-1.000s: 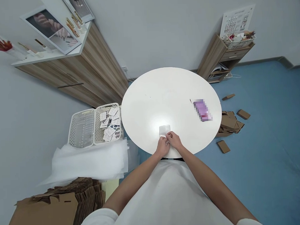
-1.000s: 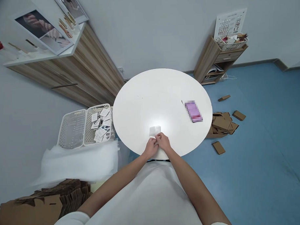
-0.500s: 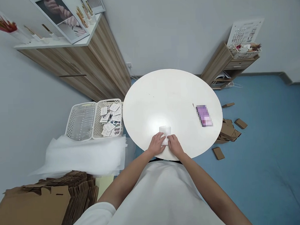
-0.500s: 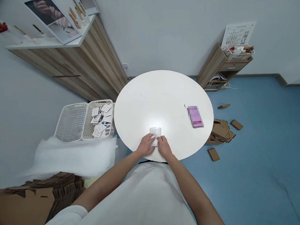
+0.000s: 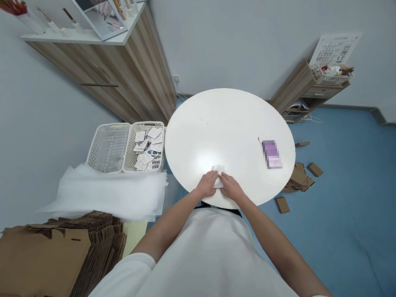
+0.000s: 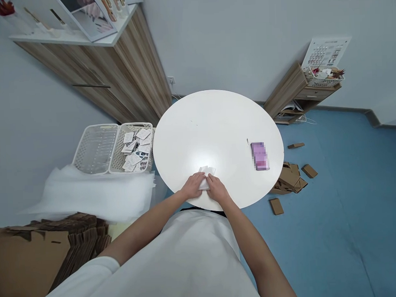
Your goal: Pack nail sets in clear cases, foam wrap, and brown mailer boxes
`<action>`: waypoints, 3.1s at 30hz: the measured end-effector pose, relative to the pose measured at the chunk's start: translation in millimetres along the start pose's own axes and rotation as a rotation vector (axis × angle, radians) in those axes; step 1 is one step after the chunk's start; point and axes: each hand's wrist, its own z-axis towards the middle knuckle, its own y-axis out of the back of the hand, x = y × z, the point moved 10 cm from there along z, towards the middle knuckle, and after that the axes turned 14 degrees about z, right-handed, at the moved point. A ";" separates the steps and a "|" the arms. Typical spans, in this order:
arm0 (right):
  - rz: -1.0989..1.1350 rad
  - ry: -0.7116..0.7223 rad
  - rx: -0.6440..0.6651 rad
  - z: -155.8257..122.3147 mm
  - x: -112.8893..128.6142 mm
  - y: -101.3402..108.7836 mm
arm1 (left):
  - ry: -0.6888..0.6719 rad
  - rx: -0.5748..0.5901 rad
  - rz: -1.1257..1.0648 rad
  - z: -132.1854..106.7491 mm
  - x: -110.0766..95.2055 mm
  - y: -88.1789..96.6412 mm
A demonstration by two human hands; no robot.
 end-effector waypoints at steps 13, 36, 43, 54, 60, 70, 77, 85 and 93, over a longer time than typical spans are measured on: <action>0.319 -0.270 0.020 -1.3 -14.3 18.4 | 0.257 0.067 -0.237 -6.0 20.0 -0.3; 0.459 -0.356 -0.279 8.5 -57.6 18.0 | 0.927 -0.148 -0.357 -32.3 61.6 -14.9; 0.521 -0.321 -0.276 0.0 -61.0 25.3 | 0.877 -0.188 -0.424 -25.4 55.8 -11.1; 0.723 -0.543 -0.192 -7.7 -79.2 13.0 | 0.991 -0.167 -0.457 -40.8 51.6 -26.8; 0.660 -0.526 -0.196 16.3 -69.2 2.2 | 0.928 -0.215 -0.574 -35.2 67.1 -24.6; 0.775 -0.517 -0.169 127.2 10.6 -46.0 | 0.963 -0.421 -0.542 -61.9 185.9 31.6; 0.827 -0.486 -0.195 180.5 42.2 -59.6 | 0.934 -0.558 -0.641 -57.1 228.4 58.0; 0.789 -0.479 -0.204 195.2 45.1 -59.2 | 0.906 -0.555 -0.692 -55.0 233.7 56.6; 0.781 -0.458 -0.186 176.0 45.1 -55.4 | 0.889 -0.532 -0.619 -59.0 223.2 55.3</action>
